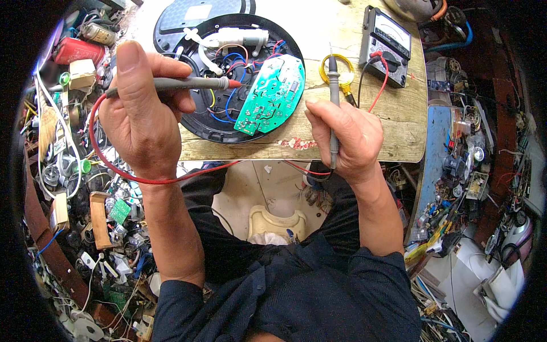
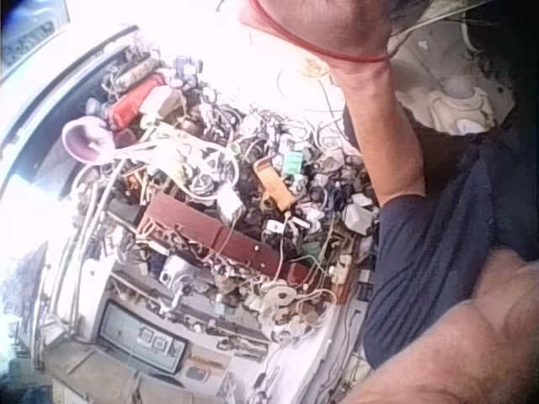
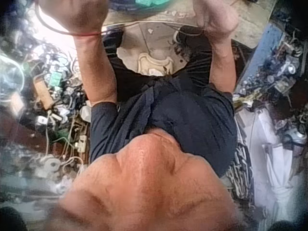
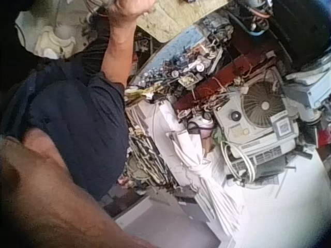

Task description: The person uses multimeter probes to test points on a green circuit board placed on a workbench. They repeatedly touch different components with the probes, then briefly use a magnifying glass to inspect the board.

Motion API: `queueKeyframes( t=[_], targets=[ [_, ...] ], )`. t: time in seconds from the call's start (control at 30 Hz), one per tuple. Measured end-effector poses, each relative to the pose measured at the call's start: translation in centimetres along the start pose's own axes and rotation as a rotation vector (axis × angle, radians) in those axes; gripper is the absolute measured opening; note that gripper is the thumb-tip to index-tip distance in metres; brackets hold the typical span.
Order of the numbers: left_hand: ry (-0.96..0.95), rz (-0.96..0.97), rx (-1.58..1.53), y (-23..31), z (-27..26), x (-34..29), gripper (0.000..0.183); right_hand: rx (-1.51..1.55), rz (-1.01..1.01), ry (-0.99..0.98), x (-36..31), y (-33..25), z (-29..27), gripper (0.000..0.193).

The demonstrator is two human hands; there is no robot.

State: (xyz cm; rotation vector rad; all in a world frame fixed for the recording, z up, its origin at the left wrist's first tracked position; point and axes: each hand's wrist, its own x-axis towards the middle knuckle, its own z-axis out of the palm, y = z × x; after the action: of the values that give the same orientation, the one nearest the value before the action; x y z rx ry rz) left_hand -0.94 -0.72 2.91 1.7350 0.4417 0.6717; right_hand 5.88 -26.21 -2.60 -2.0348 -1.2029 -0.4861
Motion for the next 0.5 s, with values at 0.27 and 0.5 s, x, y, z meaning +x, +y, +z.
queueKeyframes(
  t=[0.27, 0.5],
  targets=[
    [-0.031, -0.077, -0.047, 2.8, 0.5, 0.0, 0.075, 0.015, -0.002, -0.007, 0.1, 0.0, 0.0, 0.031],
    [-0.039, -0.101, -0.046, 3.2, 0.6, 0.1, 0.076, 0.003, -0.005, -0.018, -0.1, 0.1, -0.1, 0.032]
  ],
)
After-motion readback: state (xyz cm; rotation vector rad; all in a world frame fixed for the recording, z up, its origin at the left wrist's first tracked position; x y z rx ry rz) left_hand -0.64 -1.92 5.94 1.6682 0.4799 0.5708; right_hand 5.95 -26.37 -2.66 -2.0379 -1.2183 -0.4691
